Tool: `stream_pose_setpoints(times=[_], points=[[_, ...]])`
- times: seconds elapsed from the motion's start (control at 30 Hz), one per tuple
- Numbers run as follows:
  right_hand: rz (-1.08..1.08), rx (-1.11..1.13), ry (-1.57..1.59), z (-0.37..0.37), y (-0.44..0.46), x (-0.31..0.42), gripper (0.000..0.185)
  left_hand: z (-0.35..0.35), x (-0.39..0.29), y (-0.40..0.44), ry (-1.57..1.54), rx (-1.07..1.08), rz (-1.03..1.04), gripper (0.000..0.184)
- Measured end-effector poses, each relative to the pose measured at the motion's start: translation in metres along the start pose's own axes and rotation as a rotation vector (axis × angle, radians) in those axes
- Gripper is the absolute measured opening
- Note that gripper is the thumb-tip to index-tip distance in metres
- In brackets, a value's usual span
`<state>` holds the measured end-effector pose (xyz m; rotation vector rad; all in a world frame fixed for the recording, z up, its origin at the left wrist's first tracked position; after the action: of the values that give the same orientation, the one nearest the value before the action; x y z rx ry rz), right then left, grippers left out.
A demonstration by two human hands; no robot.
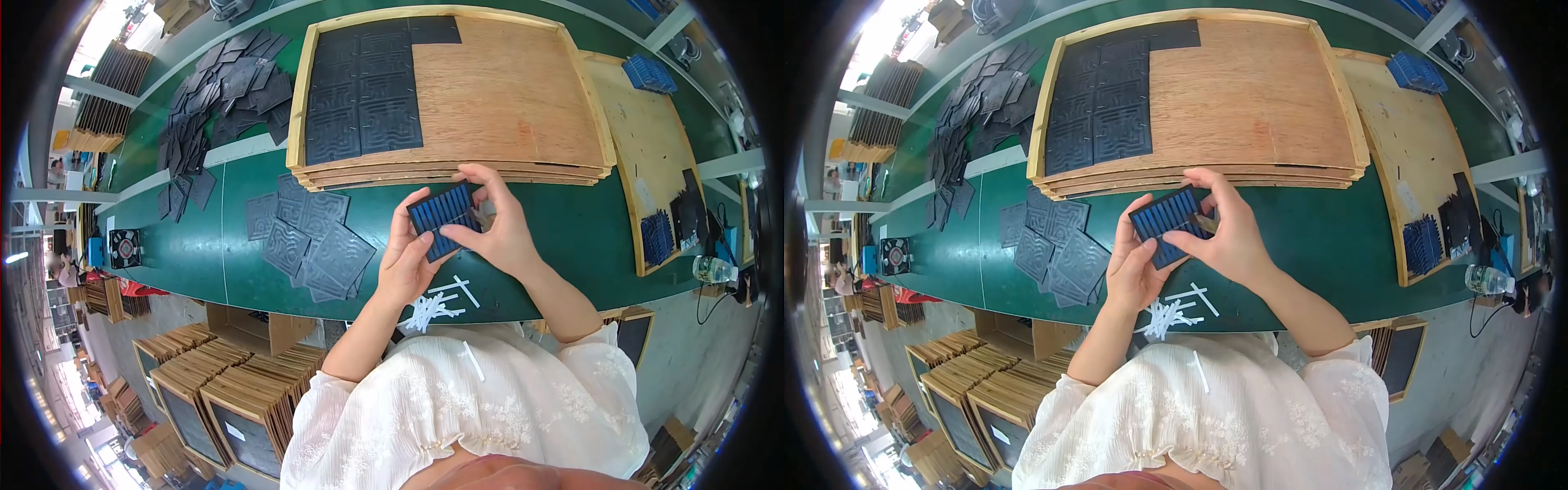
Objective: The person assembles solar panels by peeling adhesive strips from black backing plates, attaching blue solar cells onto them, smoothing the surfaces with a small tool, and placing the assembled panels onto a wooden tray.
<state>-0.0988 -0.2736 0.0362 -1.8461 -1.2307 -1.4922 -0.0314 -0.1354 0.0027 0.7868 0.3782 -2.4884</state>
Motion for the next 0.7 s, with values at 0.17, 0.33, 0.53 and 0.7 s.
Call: stream_pose_setpoints(times=[0.17, 0.33, 0.53, 0.7], points=[[0.145, 0.028, 0.105, -0.004, 0.0, -0.006, 0.071, 0.002, 0.001, -0.002, 0.018, 0.014, -0.02, 0.058], [0.184, 0.047, 0.245, -0.02, 0.005, -0.018, 0.054, 0.002, -0.008, -0.002, -0.045, -0.007, 0.004, 0.058], [0.309, 0.083, 0.373, -0.021, 0.003, -0.014, 0.04, 0.0, -0.009, 0.0, -0.076, 0.008, -0.002, 0.058], [0.209, 0.061, 0.369, -0.023, 0.003, -0.014, 0.038, 0.0, -0.013, 0.001, -0.032, 0.0, 0.062, 0.058]])
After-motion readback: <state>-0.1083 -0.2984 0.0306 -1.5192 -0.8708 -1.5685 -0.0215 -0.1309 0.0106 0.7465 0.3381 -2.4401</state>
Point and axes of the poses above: each hand's wrist, its own y-axis towards the middle knuckle, its own z-axis out of the palm, x = y × z, the point moved 5 cm from there along y, towards the middle knuckle, and after that the axes turned 1 degree about -y, right-handed, at the moved point
